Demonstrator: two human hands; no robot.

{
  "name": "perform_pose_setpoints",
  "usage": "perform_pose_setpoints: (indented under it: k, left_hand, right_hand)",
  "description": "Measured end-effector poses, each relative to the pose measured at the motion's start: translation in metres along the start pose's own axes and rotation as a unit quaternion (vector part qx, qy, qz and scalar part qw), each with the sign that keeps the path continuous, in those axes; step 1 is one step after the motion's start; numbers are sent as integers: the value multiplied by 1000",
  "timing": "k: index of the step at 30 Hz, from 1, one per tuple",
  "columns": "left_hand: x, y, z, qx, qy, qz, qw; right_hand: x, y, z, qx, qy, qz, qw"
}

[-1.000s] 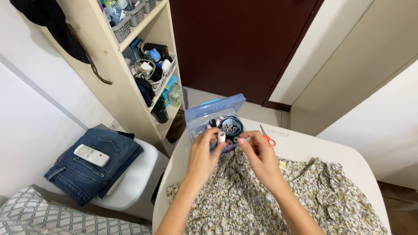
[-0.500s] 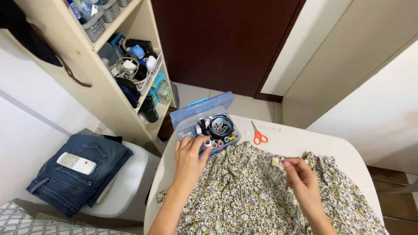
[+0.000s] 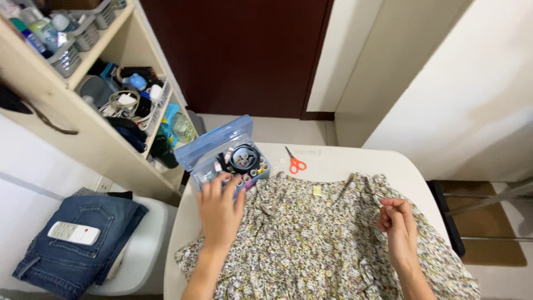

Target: The person lays a floral blouse on a small table, threads a needle, cuts the thread with scissors, and sews a button onto the blouse by hand, working the needle through the fabric and button repeatedly before finishing the stitch.

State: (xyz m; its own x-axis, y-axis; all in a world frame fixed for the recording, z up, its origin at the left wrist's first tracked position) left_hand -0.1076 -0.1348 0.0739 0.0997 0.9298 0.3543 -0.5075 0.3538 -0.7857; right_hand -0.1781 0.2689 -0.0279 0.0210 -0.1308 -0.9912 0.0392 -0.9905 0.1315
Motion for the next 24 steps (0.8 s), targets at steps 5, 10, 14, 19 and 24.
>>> perform_pose_setpoints:
  k: [5,10,14,19,24]
  left_hand:
    - [62,61,-13,-144,57,-145,977]
    - [85,108,-5,-203,65,-136,968]
    - [88,149,47,-217,99,4,971]
    - [63,197,109,-295,32,96,950]
    - [49,205,124,-340,-28,75,937]
  right_hand:
    - [-13,-26,-15,7,-24,-134,991]
    - [-53,-69,-34,135,-153,-174,963]
    - [-18,-58,-28,112,-70,-100,986]
    - [30,-15,-22,40,-33,-49,997]
    - [36,-8,-30,17,-66,-152,986]
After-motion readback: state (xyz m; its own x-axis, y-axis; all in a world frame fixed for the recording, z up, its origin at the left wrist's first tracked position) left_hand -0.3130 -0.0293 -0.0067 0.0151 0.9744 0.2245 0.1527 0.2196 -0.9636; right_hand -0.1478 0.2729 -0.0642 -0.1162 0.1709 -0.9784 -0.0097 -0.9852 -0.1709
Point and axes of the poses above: each hand's wrist, its own z-axis towards the middle knuckle, its own y-axis out of the palm, x = y × z, the point moved 8 cm from there along z, towards the middle knuckle, and after that the axes turned 13 degrees about -x, right-handed, at the moved point
